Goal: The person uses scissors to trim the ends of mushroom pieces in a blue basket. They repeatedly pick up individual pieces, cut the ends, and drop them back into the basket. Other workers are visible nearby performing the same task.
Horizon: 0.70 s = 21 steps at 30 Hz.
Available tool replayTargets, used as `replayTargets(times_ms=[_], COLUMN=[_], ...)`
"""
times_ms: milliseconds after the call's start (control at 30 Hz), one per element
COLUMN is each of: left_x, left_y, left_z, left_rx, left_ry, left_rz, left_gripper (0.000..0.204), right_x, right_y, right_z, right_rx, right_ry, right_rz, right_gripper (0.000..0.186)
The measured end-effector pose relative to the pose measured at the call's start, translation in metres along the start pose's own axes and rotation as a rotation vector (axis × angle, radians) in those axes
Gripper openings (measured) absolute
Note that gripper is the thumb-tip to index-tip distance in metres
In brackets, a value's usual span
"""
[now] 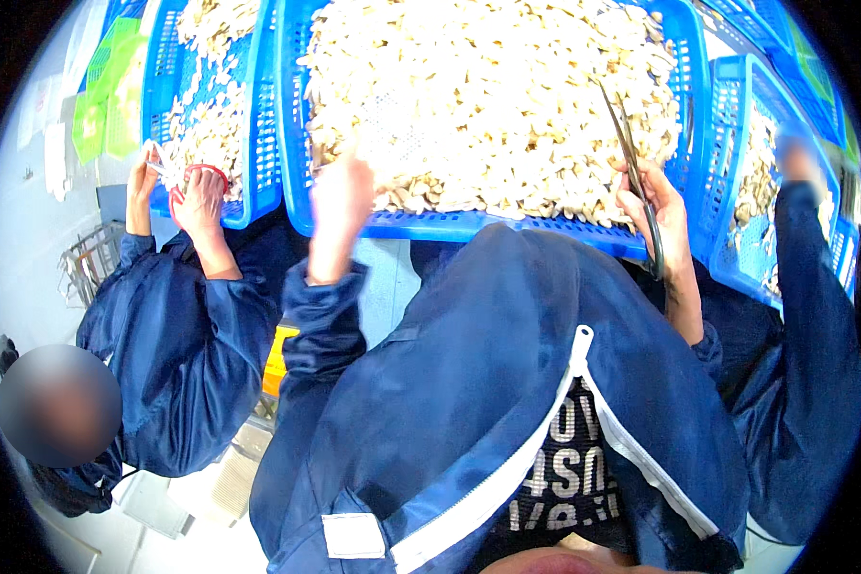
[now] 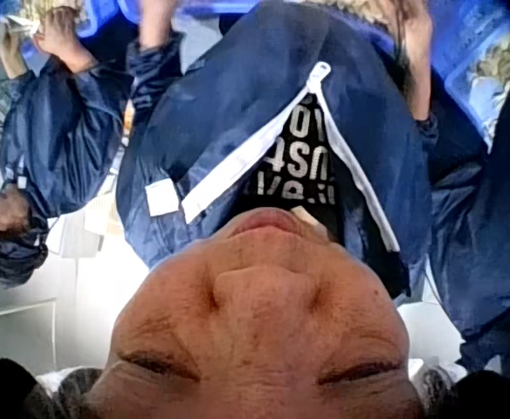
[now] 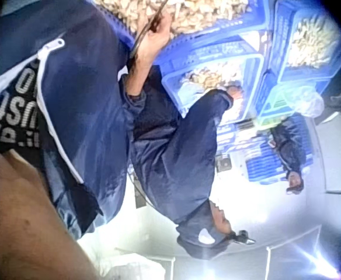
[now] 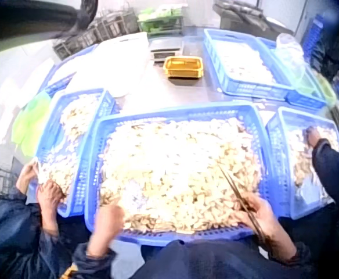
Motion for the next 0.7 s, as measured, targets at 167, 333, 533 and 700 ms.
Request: replayTargets(times_ms=[167, 333, 533, 700], left_x=[0.042, 0.054, 0.012, -0.078], left_y=[-0.005, 0.0, -0.003, 0.001], left_z=[0.006, 0.025, 0.05, 0.04], left_rx=[0.259, 0.153, 0.192, 0.127], left_ry=[0.416, 0.234, -0.17, -0.636], left_rz=[0.002, -0.029, 0.096, 0.24], left_gripper=[0.028, 0.032, 0.059, 0.064], right_x=[0.003, 0.005, -0.003, 0.01], right_y=[0.0, -0.003, 0.0, -0.001], right_z=[0.003, 0.007, 0.005, 0.011], right_rx=[0.038, 0.046, 0.032, 0.061], right_ry=[-0.064, -0.022, 0.031, 0.006], right_rz=[-0.024, -0.058, -0.015, -0.017], right_gripper=[0.029, 0.027, 0.025, 0.027])
Point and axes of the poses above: each hand's wrist, its own y-axis towards the middle knuckle, its own z-axis out of the palm, x = y × z, the point moved 6 cm from there along y, towards the middle knuckle, and after that the axes turned 6 degrees about -x, right-handed, at the moved point
